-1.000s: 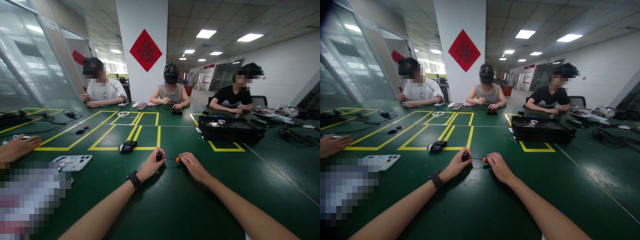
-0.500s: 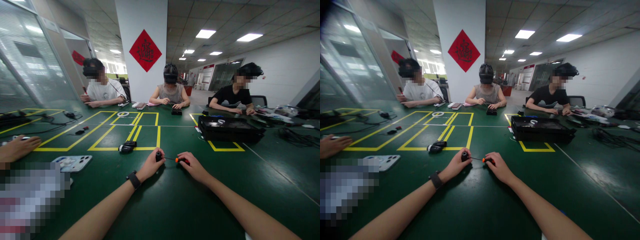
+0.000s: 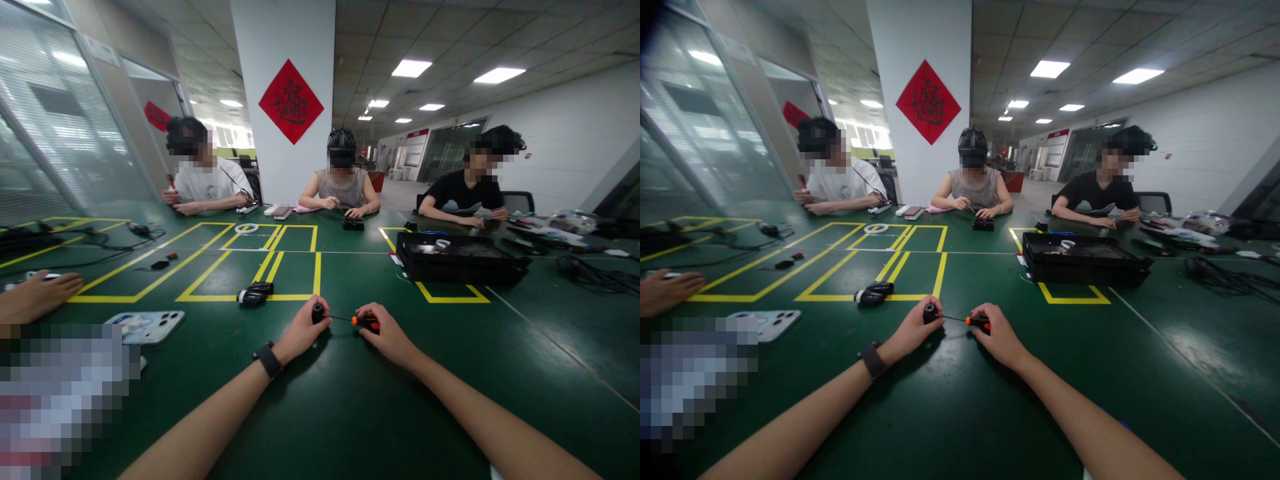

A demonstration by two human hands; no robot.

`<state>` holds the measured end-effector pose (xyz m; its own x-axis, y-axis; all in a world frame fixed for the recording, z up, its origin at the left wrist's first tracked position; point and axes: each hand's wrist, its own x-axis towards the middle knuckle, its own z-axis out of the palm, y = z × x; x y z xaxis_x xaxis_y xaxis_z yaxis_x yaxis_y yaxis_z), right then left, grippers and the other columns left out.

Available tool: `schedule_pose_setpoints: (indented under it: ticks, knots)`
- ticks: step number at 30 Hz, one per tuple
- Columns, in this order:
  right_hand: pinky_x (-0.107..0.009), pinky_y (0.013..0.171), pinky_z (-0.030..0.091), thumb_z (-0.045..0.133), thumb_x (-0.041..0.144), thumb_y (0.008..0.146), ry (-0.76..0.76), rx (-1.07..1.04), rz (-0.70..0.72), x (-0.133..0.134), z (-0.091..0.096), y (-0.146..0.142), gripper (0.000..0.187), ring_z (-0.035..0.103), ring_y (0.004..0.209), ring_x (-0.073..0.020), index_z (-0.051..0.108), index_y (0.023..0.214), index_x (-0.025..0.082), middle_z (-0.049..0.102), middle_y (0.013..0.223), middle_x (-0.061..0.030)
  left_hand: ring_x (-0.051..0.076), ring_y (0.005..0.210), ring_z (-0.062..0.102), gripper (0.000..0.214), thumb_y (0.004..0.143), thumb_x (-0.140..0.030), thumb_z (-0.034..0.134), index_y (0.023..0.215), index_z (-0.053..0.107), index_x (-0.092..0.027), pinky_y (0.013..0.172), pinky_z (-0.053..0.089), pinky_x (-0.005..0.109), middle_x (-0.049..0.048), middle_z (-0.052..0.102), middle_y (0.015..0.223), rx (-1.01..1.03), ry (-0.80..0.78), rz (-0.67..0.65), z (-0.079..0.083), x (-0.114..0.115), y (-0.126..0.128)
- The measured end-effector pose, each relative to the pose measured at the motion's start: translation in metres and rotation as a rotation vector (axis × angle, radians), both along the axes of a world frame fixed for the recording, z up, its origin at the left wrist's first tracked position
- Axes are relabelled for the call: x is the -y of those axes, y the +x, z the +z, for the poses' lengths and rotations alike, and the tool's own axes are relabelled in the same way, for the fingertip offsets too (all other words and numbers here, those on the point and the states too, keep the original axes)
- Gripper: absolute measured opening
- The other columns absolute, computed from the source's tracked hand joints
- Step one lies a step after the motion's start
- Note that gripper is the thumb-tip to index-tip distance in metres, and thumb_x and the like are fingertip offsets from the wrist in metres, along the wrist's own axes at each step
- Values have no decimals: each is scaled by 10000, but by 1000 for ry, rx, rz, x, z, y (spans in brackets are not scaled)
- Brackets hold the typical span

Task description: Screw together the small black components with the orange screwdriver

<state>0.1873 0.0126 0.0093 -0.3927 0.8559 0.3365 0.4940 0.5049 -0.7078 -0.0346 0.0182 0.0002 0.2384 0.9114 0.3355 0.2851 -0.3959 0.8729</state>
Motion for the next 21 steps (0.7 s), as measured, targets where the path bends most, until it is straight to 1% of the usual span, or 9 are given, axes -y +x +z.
schedule_pose_setpoints:
  ticks: [1,3,5,7,11,15,18,21]
  knots:
    - [-364,888,394,578,246,769,-8,8,-5,0,0,0,284,492,1001,-185,533,1047,211,529,1062,-52,121,734,500,147,732,-147,535,859,470,-179,710,401,247,-18,518,788,1,-2,1,0,0,0]
    - [-365,891,388,501,277,830,-14,29,3,0,1,0,244,490,1003,-184,548,1062,217,535,1057,-56,120,736,502,145,731,-148,536,856,471,-180,712,401,247,-19,520,789,1,-5,5,0,0,0]
    - [-362,905,372,385,271,891,0,46,31,-1,1,-1,244,487,1003,-178,591,1010,216,553,1024,-57,120,736,504,151,726,-146,539,857,471,-181,712,401,247,-21,521,788,4,-6,10,0,0,0]
    - [-355,908,364,337,253,910,25,60,52,-2,1,-2,289,489,991,-173,620,947,211,569,991,-56,121,737,504,160,722,-142,540,861,472,-182,714,401,248,-21,522,790,2,-6,11,0,0,0]
    - [-345,876,376,385,240,892,61,73,64,-3,0,-1,239,504,946,-176,620,922,207,589,947,-50,122,733,502,167,723,-142,540,868,469,-184,711,400,249,-19,521,787,-10,-4,11,-1,-1,-1]
    - [-333,839,400,471,240,844,25,47,25,-1,1,-1,172,522,918,-173,587,967,208,587,951,-41,123,748,504,166,731,-152,539,875,465,-186,725,400,251,-15,520,801,-1,-2,11,-3,-2,-1]
    - [-319,831,411,522,233,809,-19,25,24,1,2,-1,190,537,904,-161,559,993,207,585,961,-30,121,747,504,165,730,-153,544,870,463,-185,725,402,250,-16,519,799,8,-7,2,-3,-3,-1]
    - [-326,852,407,522,242,806,-25,36,3,2,3,-2,219,525,941,-166,553,1020,205,572,1004,-43,118,735,505,164,726,-150,547,863,462,-183,716,404,248,-18,519,788,14,-13,-5,-3,-3,-1]
